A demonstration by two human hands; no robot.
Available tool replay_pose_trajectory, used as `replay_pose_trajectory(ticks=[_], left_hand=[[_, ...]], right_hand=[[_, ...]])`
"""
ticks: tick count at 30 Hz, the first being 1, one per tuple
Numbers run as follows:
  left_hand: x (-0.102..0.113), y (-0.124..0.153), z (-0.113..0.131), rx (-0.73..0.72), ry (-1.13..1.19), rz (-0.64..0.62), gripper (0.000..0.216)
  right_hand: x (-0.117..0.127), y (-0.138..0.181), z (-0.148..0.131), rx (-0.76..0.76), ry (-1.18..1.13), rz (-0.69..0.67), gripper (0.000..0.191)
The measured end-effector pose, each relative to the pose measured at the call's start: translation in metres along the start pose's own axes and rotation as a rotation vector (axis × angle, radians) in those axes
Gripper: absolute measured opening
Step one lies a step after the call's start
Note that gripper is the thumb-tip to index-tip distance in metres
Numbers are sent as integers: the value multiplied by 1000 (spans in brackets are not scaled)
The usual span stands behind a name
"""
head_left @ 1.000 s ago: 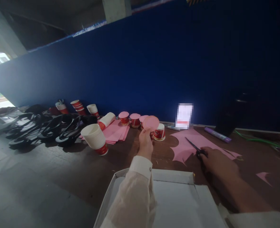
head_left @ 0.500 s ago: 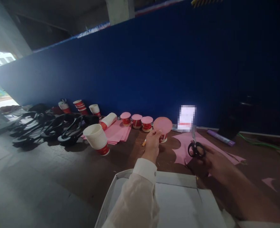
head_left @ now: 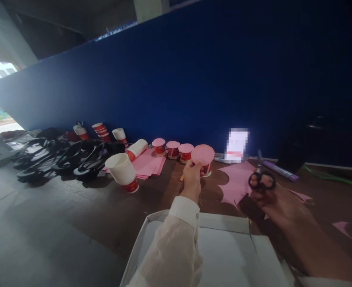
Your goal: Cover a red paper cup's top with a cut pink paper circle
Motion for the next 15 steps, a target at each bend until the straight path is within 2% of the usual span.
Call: replay_pose_trajectory(ticks=[3,6,9,11,15], left_hand=[[5,-4,2,-30,25,49,14],[7,-5,2,-36,43,69,15],[5,-3,2,-29,50,65,17],[4,0,3,-21,47,59,18],[1,3,1,17,34,47,18]], right_hand=[[21,-10,-19,146,-66,165,17],[23,-11,-21,188,-49,178,20],[12,-5,-6,119,36,122,41],[-1,4,9,36,149,33,53],[-18,22,36,-78,380,-115,60]])
Point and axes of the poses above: each hand's wrist, its own y-axis away from the middle knuckle, its own x-axis out of the back of the hand, z = x × y, the point moved 8 cm from there along -y, towards the middle knuckle, and after that the axes turned 12 degrees about z, right-handed, at the moved point
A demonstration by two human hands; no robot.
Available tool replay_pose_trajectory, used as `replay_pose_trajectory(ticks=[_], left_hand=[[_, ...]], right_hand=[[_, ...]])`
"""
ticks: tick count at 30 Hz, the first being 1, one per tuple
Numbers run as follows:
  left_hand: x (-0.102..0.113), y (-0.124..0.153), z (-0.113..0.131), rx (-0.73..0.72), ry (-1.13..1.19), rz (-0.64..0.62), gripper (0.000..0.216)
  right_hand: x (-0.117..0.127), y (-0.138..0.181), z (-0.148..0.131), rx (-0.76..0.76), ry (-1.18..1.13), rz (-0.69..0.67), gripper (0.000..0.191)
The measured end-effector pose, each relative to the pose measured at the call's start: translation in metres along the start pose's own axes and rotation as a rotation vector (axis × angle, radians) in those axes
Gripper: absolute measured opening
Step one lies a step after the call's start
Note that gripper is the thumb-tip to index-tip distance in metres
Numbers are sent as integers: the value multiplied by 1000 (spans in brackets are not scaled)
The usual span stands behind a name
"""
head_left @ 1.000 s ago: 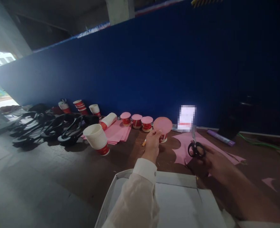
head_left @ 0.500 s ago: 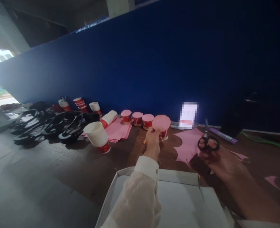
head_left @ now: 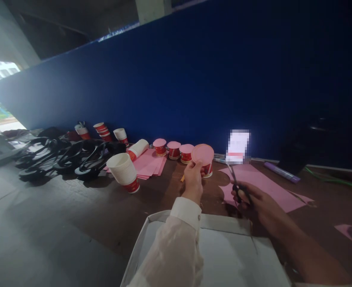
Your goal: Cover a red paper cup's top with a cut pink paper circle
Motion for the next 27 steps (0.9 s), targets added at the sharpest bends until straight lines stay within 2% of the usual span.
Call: replay_pose_trajectory(ticks=[3,7,11,15,22,27], left_hand=[[-3,1,-5,18,-13,-30,16],[-9,5,-16,4,-77,-101,15],[-13,10,-30,-5,-159,-131,19],[-17,14,-39,-5,-217,-143,12],[-19,22,-40,12,-174,-117,10],[-19,27,-37,30,-167,-111,10]], right_hand=[[-11,4,11,-30,105,-58,58],[-15,2,13,64,199,-48,55],[-14,2,15,58,185,-20,54],[-13,4,10,49,171,6,53],[-15,8,3,77,109,43,58],[-14,9,-1,105,153,69,60]])
Point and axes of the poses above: each hand's wrist, its own y-axis away from the middle knuckle, its own x-axis out of the back of the hand, z = x × y, the point moved 8 cm from there along -y, towards the middle knuckle, and after that the axes turned 12 degrees about z, right-handed, at the moved point
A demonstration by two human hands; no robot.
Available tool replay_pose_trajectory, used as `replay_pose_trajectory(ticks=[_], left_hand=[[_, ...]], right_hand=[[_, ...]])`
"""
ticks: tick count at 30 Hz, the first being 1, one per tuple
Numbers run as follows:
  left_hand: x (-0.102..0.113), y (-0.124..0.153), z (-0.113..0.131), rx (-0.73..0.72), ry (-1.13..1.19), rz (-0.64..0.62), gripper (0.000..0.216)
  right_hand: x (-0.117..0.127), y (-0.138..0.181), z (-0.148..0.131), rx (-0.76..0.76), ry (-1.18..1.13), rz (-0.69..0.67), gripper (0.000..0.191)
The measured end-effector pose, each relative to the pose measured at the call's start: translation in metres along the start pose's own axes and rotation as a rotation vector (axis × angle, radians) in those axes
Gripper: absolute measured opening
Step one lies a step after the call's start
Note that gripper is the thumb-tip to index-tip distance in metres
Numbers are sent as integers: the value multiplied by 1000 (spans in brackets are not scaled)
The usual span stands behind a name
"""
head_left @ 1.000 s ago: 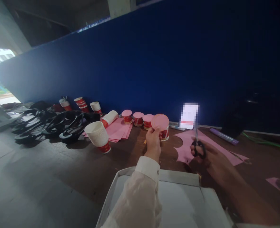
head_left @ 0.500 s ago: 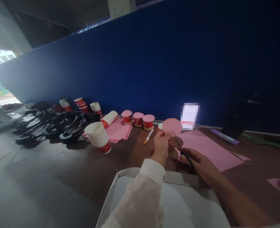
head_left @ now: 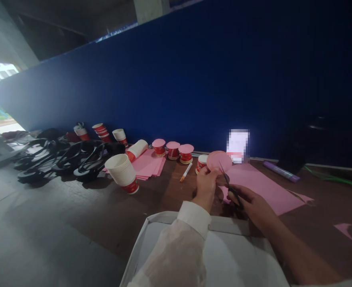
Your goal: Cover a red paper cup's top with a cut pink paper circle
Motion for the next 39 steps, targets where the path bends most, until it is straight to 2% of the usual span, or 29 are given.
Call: replay_pose_trajectory(ticks=[10,15,20,26,34,39], left_hand=[[0,0,0,-3,-1,0,4],[0,0,1,2,-7,-4,8],[1,1,1,4,-11,0,6],[-1,3,1,13,17,-18,11],[-1,5,2,43,39,-15,25],[-1,3,-1,40,27,-21,24]], right_hand=[[2,-4,5,-6,12,10,58],[2,-10,12,-15,63,-15,62],[3,-6,8,-19,41,8,57],[5,-12,11,-5,82,-47,56],[9,-17,15,78,156,-28,61],[7,-15,14,54,104,-40,61]])
Point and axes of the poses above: each hand's wrist, its own y-axis away from the middle knuckle, its own x-axis out of the back of the hand, z = x × y, the point moved 8 cm from there along -y, towards the middle knuckle, and after that the axes turned 12 degrees about z, right-handed, at the moved point
